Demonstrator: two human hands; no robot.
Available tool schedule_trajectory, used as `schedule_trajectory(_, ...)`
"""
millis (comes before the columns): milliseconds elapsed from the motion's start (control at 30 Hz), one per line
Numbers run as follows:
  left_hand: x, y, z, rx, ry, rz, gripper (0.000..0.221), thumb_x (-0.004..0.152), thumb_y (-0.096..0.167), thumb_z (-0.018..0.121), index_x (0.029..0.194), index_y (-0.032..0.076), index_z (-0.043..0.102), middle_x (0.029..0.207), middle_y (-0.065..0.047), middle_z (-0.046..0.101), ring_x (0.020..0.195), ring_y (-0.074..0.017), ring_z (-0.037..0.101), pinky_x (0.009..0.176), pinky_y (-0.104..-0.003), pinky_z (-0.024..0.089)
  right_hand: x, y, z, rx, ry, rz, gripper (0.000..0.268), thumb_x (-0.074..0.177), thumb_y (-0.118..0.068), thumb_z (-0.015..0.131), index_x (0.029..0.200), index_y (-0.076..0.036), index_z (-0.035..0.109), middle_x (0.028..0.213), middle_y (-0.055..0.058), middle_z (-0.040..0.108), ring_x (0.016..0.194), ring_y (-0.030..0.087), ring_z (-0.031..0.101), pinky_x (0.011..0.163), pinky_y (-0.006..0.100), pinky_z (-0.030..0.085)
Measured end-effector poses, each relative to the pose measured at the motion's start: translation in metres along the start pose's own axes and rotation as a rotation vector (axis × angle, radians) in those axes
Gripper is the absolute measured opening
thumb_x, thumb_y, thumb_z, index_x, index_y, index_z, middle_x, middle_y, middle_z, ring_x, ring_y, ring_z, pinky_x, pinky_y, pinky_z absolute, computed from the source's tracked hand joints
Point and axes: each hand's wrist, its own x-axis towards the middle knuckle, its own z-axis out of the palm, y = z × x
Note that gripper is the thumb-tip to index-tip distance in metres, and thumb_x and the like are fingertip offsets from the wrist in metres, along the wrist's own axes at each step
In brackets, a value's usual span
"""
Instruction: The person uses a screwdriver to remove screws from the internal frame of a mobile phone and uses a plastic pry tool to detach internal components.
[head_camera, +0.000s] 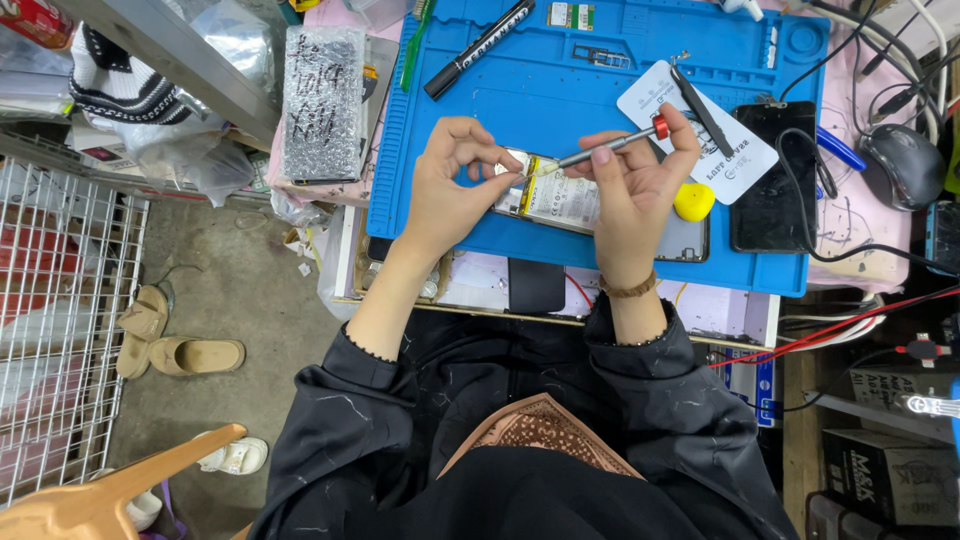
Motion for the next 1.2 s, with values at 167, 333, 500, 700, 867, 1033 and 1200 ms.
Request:
schedule_trajectory(167,-0.003,-0.008,0.002,-0.086,0.007,-0.060,0.054,0.087,-0.001,0.084,0.118,0.007,0.041,0.095,-0.002,0.078,0.080,-0.0037,0.057,0.074,-0.020,0.044,-0.002,0.008,0.006,-0.020,-0.005,-0.025,0.061,0.114,0.003,0.059,0.158,-0.010,0.018,0.117,0.021,0.068,0.095,0.020,0.071,0.091,0.032,0.062)
schedule_trajectory(333,-0.004,-0.013,0.002,-0.081,0.013,-0.062,0.056,0.087,-0.001,0.086,0.116,0.007,0.039,0.095,-0.003,0.077,0.082,-0.0042,0.054,0.075,-0.021,0.044,-0.004,0.009,0.007,-0.007,0.011,-0.038,0.060,0.115,0.003,0.058,0.158,-0.010,0.019,0.117,0.022,0.068,0.097,0.020,0.071,0.091,0.033,0.063)
schedule_trajectory(500,-0.004,-0.015,0.004,-0.104,0.032,-0.064,0.056,0.086,0.000,0.086,0.115,0.007,0.039,0.094,0.001,0.075,0.081,-0.0036,0.053,0.075,-0.020,0.044,-0.004,0.009,0.007,-0.013,0.002,-0.038,0.058,0.116,0.003,0.057,0.156,-0.010,0.018,0.118,0.022,0.068,0.097,0.020,0.071,0.092,0.033,0.063)
schedule_trajectory(700,-0.004,-0.017,0.003,0.002,0.031,-0.037,0.052,0.087,-0.005,0.088,0.115,0.007,0.045,0.096,-0.006,0.074,0.082,-0.0074,0.051,0.076,-0.024,0.045,-0.008,0.012,0.008,-0.087,0.004,-0.080,0.056,0.117,0.005,0.055,0.154,-0.010,0.015,0.119,0.021,0.067,0.096,0.019,0.071,0.093,0.030,0.061)
schedule_trajectory(867,-0.003,-0.016,0.004,-0.083,0.052,-0.036,0.055,0.088,-0.003,0.085,0.113,0.010,0.037,0.095,-0.005,0.079,0.080,-0.0054,0.052,0.075,-0.022,0.044,-0.012,0.014,0.011,-0.120,0.006,-0.129,0.056,0.119,0.006,0.054,0.155,-0.011,0.014,0.121,0.022,0.066,0.098,0.019,0.069,0.095,0.030,0.061)
schedule_trajectory(1033,-0.003,-0.015,0.004,-0.075,0.058,-0.035,0.055,0.088,-0.003,0.085,0.112,0.010,0.037,0.094,-0.005,0.079,0.079,-0.0053,0.052,0.073,-0.022,0.043,-0.012,0.014,0.011,-0.125,0.008,-0.143,0.057,0.119,0.004,0.054,0.155,-0.011,0.013,0.121,0.021,0.066,0.097,0.020,0.070,0.093,0.030,0.061)
schedule_trajectory(1200,-0.003,-0.015,0.004,-0.066,0.057,-0.024,0.055,0.089,-0.003,0.084,0.112,0.010,0.036,0.094,-0.005,0.079,0.078,-0.0051,0.053,0.072,-0.021,0.042,-0.014,0.013,0.009,-0.170,-0.014,-0.153,0.055,0.121,0.003,0.053,0.155,-0.012,0.013,0.122,0.021,0.066,0.098,0.020,0.070,0.094,0.030,0.061)
